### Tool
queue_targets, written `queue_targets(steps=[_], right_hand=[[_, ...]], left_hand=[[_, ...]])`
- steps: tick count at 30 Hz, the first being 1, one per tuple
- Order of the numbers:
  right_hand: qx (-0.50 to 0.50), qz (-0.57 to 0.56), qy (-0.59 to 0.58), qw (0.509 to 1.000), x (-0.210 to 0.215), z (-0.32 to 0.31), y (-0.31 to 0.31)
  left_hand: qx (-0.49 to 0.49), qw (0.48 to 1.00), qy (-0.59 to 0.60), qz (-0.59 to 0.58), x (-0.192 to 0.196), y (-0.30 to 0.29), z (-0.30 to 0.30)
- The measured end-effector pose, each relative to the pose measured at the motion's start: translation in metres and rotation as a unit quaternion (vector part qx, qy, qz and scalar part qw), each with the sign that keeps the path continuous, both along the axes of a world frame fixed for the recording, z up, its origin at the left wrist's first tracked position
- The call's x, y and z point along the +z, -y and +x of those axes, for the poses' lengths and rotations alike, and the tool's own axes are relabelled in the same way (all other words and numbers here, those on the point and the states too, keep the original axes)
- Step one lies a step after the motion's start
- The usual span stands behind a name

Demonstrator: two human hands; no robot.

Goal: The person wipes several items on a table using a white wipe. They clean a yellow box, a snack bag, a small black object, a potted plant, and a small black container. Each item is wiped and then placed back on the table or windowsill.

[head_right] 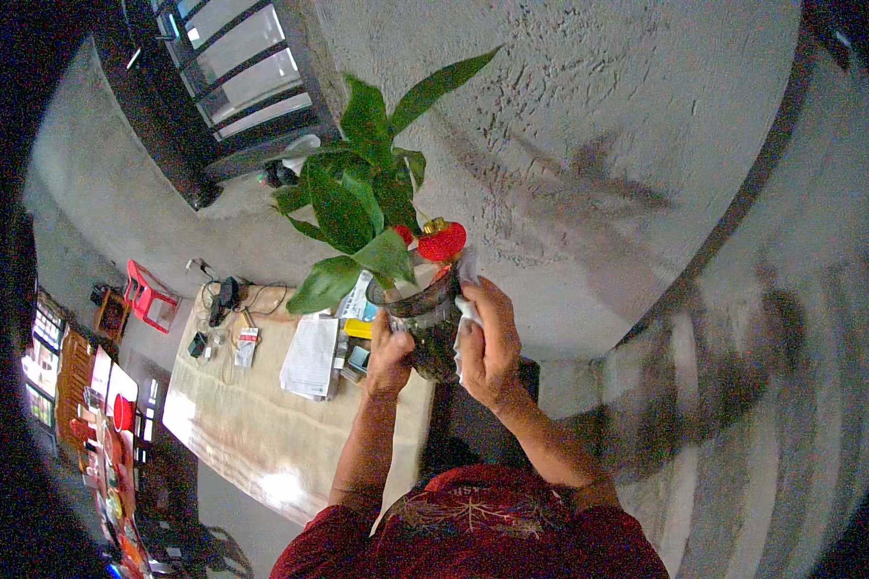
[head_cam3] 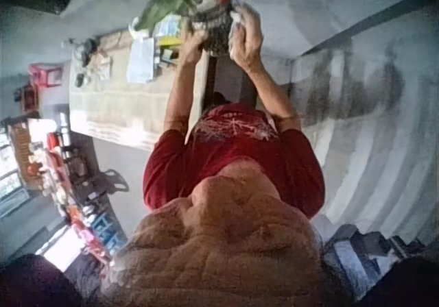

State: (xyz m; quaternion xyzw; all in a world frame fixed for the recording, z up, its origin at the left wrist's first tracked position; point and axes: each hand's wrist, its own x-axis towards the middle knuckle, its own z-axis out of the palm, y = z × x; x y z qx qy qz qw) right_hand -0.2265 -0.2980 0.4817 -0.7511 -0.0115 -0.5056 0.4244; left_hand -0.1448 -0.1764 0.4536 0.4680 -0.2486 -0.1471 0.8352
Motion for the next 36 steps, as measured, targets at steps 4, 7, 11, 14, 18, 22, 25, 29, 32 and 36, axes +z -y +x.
queue_targets(steps=[4, 7, 11, 14, 18, 22, 25, 29, 32, 36], right_hand=[[0.017, -0.175, 0.018, 0.984, 0.003, -0.018, -0.008], [-0.022, -0.27, 0.055, 0.961, 0.0, -0.021, -0.01], [-0.01, -0.035, 0.011, 0.999, 0.009, -0.014, -0.003], [0.092, 0.191, -0.109, 0.971, 0.012, 0.0, 0.018], [0.181, 0.319, -0.131, 0.921, 0.01, 0.009, 0.022], [-0.021, -0.076, -0.004, 0.997, 0.014, -0.003, -0.005], [-0.025, -0.205, 0.005, 0.979, 0.005, -0.012, -0.022], [0.012, -0.243, 0.01, 0.97, 0.013, -0.009, -0.017], [0.09, 0.046, -0.041, 0.994, 0.018, -0.003, -0.009], [0.096, 0.217, -0.1, 0.966, 0.005, -0.004, 0.017]], left_hand=[[0.012, 0.995, -0.093, -0.026, 0.006, 0.003, -0.015], [0.015, 0.994, -0.104, -0.012, 0.0, 0.002, -0.014], [0.007, 0.993, -0.117, 0.004, -0.009, 0.005, -0.006], [-0.047, 0.988, -0.139, -0.056, -0.023, 0.001, 0.007], [-0.143, 0.982, -0.094, -0.074, -0.002, 0.007, 0.014], [-0.11, 0.986, -0.106, -0.074, 0.002, 0.002, 0.021], [-0.129, 0.982, -0.117, -0.076, -0.001, -0.005, 0.028], [-0.167, 0.976, -0.119, -0.068, -0.007, -0.015, 0.035], [-0.205, 0.969, -0.116, -0.079, -0.014, -0.017, 0.042], [-0.179, 0.971, -0.134, -0.085, -0.022, -0.022, 0.049]])
